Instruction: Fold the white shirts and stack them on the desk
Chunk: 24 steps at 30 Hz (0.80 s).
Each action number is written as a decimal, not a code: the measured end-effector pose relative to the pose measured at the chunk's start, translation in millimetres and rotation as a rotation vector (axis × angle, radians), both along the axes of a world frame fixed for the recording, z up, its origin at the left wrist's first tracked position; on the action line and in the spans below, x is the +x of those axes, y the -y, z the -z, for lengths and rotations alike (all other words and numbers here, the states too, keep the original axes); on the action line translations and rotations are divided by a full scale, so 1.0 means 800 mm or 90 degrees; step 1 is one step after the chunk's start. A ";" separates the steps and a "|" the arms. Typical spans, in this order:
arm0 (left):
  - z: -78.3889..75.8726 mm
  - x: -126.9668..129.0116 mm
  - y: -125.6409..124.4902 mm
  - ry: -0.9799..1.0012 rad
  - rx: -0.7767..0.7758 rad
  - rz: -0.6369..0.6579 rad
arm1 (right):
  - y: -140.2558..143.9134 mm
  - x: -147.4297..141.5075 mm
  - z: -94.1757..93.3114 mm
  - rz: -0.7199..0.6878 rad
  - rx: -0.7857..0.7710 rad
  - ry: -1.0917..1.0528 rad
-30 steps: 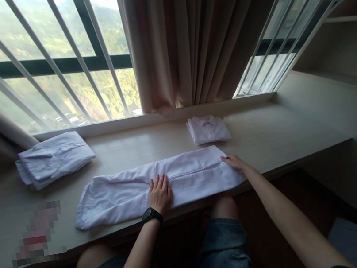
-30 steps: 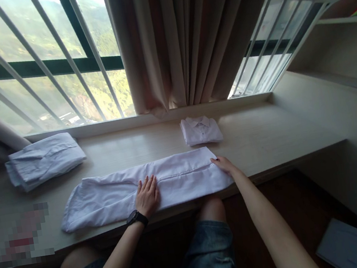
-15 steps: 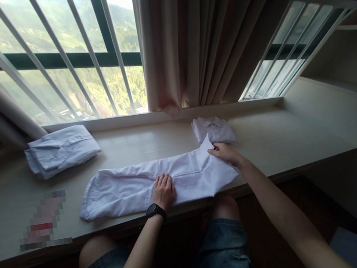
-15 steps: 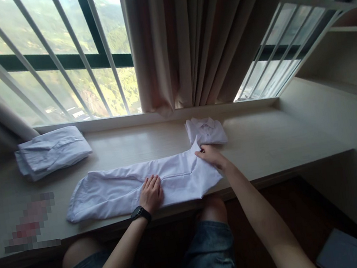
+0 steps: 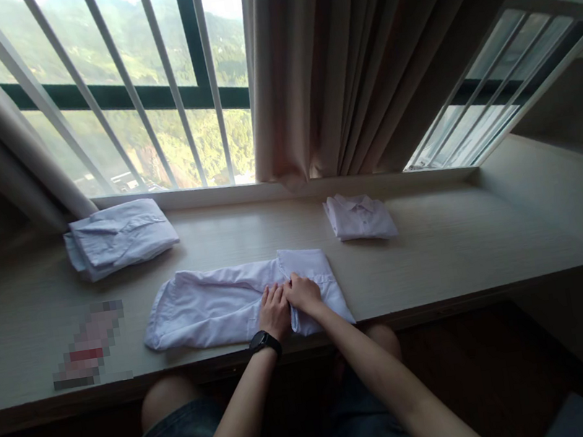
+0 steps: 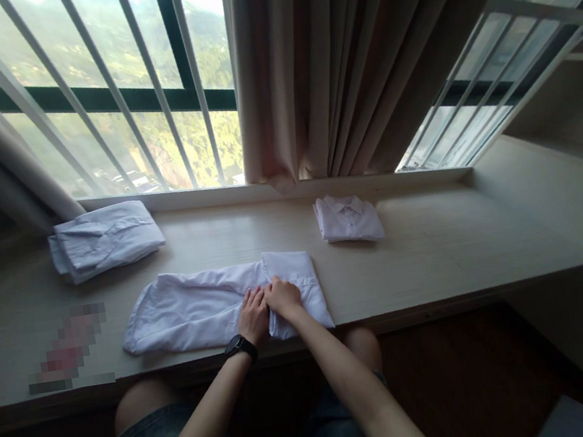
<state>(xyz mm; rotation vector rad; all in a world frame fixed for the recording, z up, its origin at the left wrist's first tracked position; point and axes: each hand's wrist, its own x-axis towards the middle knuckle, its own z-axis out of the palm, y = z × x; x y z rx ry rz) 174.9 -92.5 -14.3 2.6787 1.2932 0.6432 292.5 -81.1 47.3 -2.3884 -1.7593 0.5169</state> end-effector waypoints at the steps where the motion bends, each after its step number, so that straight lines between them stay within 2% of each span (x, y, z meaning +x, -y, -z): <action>1: -0.002 0.000 0.001 0.001 -0.001 -0.009 | 0.000 0.002 0.000 -0.007 0.009 -0.001; 7: 0.001 -0.001 0.002 0.025 0.010 -0.145 | -0.002 -0.001 -0.010 -0.029 0.051 0.022; 13: 0.011 0.002 -0.004 0.044 -0.032 -0.159 | -0.004 -0.020 -0.017 -0.071 0.078 0.029; 18: -0.011 -0.016 0.009 0.069 -0.024 -0.128 | -0.005 -0.017 -0.009 -0.107 0.002 0.019; 21: -0.030 -0.028 0.030 0.097 -0.019 -0.164 | 0.000 -0.014 -0.003 -0.101 0.005 0.022; 24: -0.039 -0.031 0.050 0.133 -0.093 -0.207 | 0.003 -0.019 -0.001 -0.100 0.024 0.051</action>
